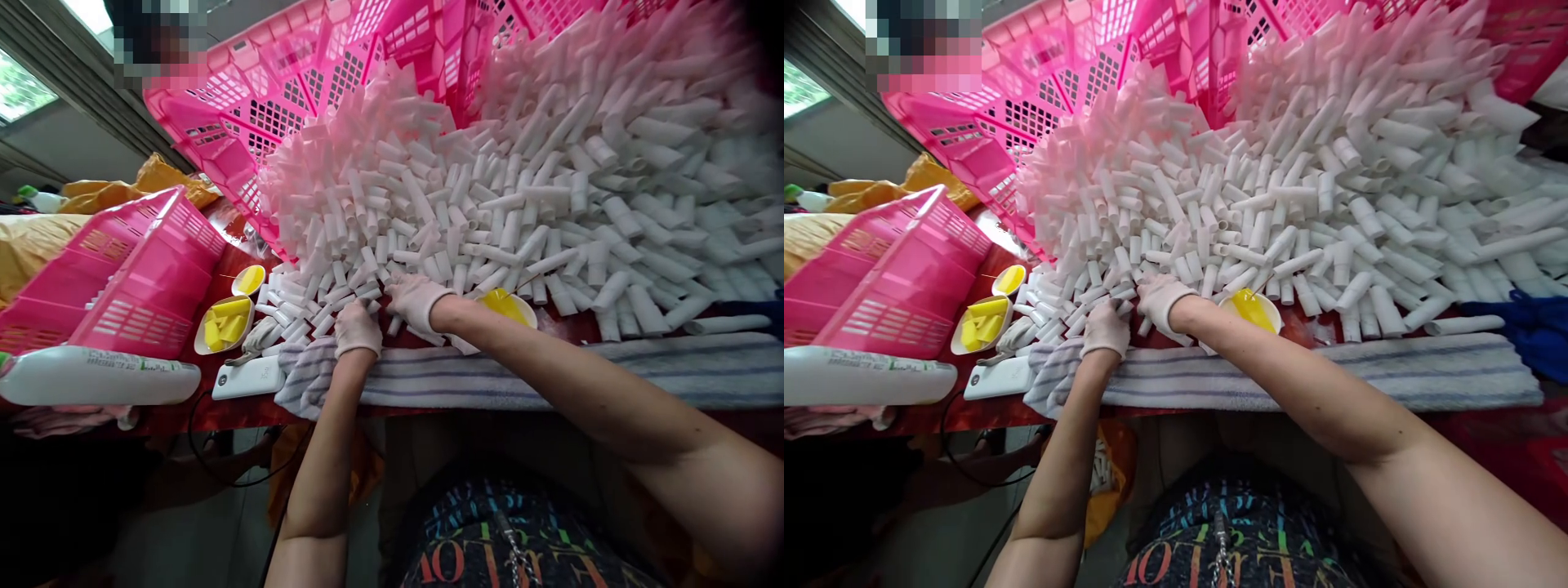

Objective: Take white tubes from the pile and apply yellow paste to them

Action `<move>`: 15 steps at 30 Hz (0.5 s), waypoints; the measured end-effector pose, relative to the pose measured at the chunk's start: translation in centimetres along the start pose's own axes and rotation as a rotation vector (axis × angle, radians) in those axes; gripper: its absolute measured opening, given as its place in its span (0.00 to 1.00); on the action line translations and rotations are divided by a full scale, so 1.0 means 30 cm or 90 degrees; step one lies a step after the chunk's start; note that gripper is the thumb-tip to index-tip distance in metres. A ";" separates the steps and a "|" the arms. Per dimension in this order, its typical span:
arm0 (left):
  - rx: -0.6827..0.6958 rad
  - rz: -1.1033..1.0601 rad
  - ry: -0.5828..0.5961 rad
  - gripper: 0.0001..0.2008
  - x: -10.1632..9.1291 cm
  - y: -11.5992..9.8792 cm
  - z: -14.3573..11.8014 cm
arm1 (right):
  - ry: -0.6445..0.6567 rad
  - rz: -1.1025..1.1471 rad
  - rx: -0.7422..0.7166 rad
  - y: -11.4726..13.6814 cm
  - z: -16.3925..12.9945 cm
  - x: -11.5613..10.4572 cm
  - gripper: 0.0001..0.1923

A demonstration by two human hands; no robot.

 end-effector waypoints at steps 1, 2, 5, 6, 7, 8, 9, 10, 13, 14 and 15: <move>-0.023 -0.046 -0.046 0.16 -0.016 0.003 -0.016 | -0.008 0.000 -0.011 0.005 -0.015 -0.010 0.12; -0.042 -0.099 -0.100 0.16 -0.036 0.006 -0.034 | -0.021 0.003 -0.027 0.014 -0.036 -0.027 0.10; -0.064 -0.246 -0.251 0.13 -0.092 -0.001 -0.094 | -0.080 0.024 -0.052 0.017 -0.135 -0.118 0.13; -0.059 -0.285 -0.276 0.13 -0.100 -0.013 -0.112 | -0.099 0.032 -0.045 -0.005 -0.182 -0.156 0.15; -0.051 -0.326 -0.283 0.13 -0.098 -0.031 -0.126 | -0.119 0.051 -0.038 -0.039 -0.237 -0.197 0.17; -0.040 -0.373 -0.271 0.13 -0.086 -0.056 -0.137 | -0.140 0.080 -0.040 -0.084 -0.300 -0.237 0.17; -0.030 -0.427 -0.240 0.13 -0.063 -0.088 -0.145 | -0.166 0.113 -0.043 -0.143 -0.369 -0.273 0.17; -0.026 -0.484 -0.197 0.13 -0.031 -0.124 -0.152 | -0.208 0.208 -0.084 -0.204 -0.447 -0.313 0.16; -0.022 -0.599 -0.068 0.14 0.074 -0.240 -0.165 | -0.239 0.384 -0.069 -0.452 -0.623 -0.316 0.19; -0.002 -0.600 -0.042 0.15 0.097 -0.279 -0.161 | -0.184 0.417 -0.023 -0.530 -0.645 -0.268 0.20; 0.031 -0.589 -0.024 0.15 0.113 -0.317 -0.151 | -0.141 0.446 0.038 -0.604 -0.657 -0.217 0.21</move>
Point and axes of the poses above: each hand's wrist, its own z-axis towards the middle knuckle, its own x-axis out of the palm, y = z × x, the point moved 8 cm from there along z, towards the middle knuckle, and after that the axes turned 12 degrees about x, right-handed, at the moved point
